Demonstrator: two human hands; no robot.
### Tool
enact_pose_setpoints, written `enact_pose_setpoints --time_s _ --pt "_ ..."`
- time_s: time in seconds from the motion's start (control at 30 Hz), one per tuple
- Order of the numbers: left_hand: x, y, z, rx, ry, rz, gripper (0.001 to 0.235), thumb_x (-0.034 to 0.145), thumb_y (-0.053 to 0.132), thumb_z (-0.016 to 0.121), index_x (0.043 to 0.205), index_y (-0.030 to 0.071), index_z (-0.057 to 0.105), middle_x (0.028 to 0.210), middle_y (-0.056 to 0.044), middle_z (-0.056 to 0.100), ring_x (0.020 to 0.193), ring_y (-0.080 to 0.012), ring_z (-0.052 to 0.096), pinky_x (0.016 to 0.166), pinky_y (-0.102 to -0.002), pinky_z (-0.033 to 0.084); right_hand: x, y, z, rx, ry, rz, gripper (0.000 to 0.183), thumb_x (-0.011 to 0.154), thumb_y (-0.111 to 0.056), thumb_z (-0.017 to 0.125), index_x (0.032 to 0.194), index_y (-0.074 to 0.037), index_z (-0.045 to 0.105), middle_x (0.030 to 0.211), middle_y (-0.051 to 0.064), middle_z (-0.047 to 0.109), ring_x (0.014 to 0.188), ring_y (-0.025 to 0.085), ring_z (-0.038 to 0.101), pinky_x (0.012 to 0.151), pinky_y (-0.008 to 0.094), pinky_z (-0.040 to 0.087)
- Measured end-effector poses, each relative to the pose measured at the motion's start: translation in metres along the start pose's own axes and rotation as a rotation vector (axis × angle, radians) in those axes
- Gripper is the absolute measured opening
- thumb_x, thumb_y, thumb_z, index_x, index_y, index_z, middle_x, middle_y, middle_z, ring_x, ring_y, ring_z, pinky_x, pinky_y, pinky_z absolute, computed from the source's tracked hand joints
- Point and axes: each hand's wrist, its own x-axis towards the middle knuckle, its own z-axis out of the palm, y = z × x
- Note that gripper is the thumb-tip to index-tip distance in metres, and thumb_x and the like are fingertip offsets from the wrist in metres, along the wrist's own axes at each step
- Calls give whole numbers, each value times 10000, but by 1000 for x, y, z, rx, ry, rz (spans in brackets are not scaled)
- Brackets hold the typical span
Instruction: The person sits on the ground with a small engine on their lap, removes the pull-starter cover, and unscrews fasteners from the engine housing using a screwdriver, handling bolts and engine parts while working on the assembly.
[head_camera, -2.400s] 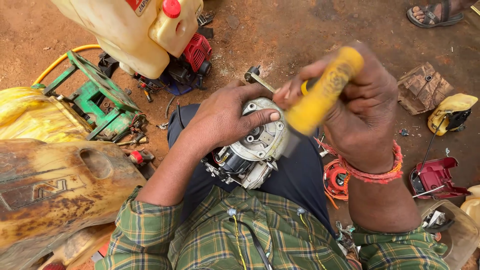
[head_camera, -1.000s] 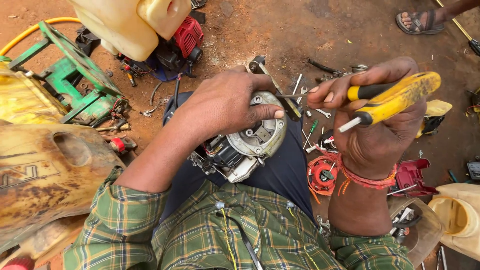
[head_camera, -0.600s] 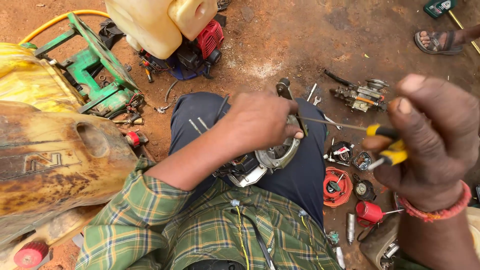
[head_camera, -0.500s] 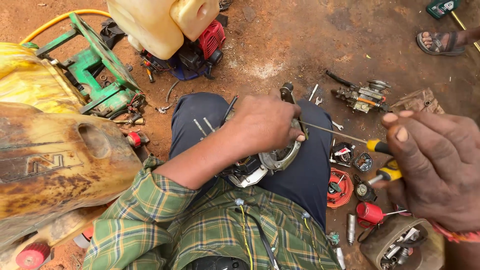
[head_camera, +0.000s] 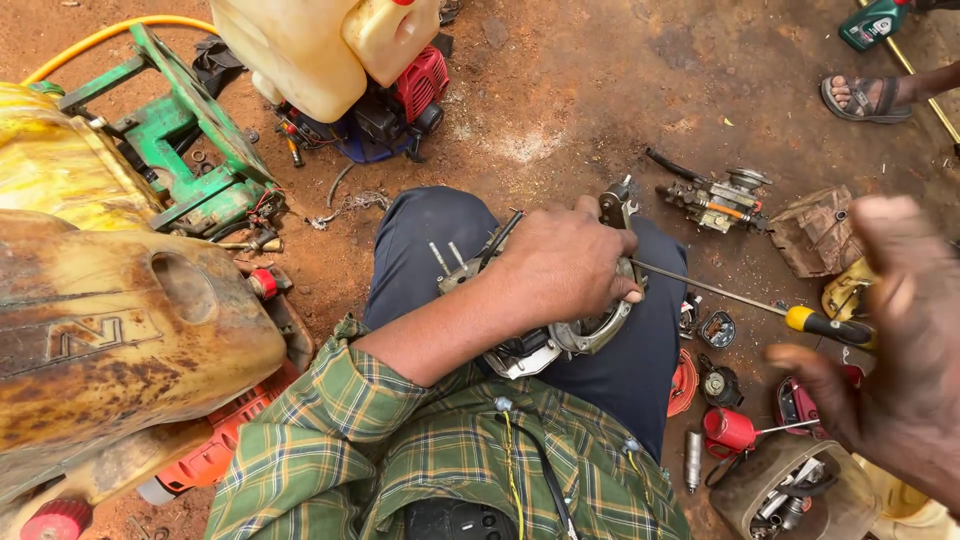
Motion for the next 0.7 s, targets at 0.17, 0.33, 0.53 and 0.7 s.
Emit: enact_pose_setpoints --time_s 0.17,0.33,0.53,0.7 --pt "-6 -2 -1 -9 0 -2 524 798 596 730 1171 229 749 1032 -217 668 944 -405 690 759 -501 571 -47 198 -62 645 -242 376 564 1086 -211 444 1592 -57 249 1406 151 385 1152 219 449 893 343 428" --pt "-6 -2 3 -20 -50 22 508 785 557 743 1173 230 743 1079 -217 653 956 -407 687 764 -509 570 31 105 -38 1281 -454 751 556 1064 -150 410 1574 -21 227 1555 101 315 1376 207 343 1071 362 348" --pt "-2 -7 11 8 0 56 466 810 518 745 1118 168 754 1041 -230 654 945 -430 665 758 -504 564 41 14 1 1952 446 1656 538 970 -64 466 1484 71 382 1352 215 549 1281 332 536 1070 441 448" --pt "-11 -10 12 24 44 79 447 815 489 746 1058 113 751 981 -245 654 901 -415 657 729 -495 553 53 -3 1 2576 1118 2647 313 921 -117 595 1116 127 605 805 139 624 711 269 608 616 403 421"
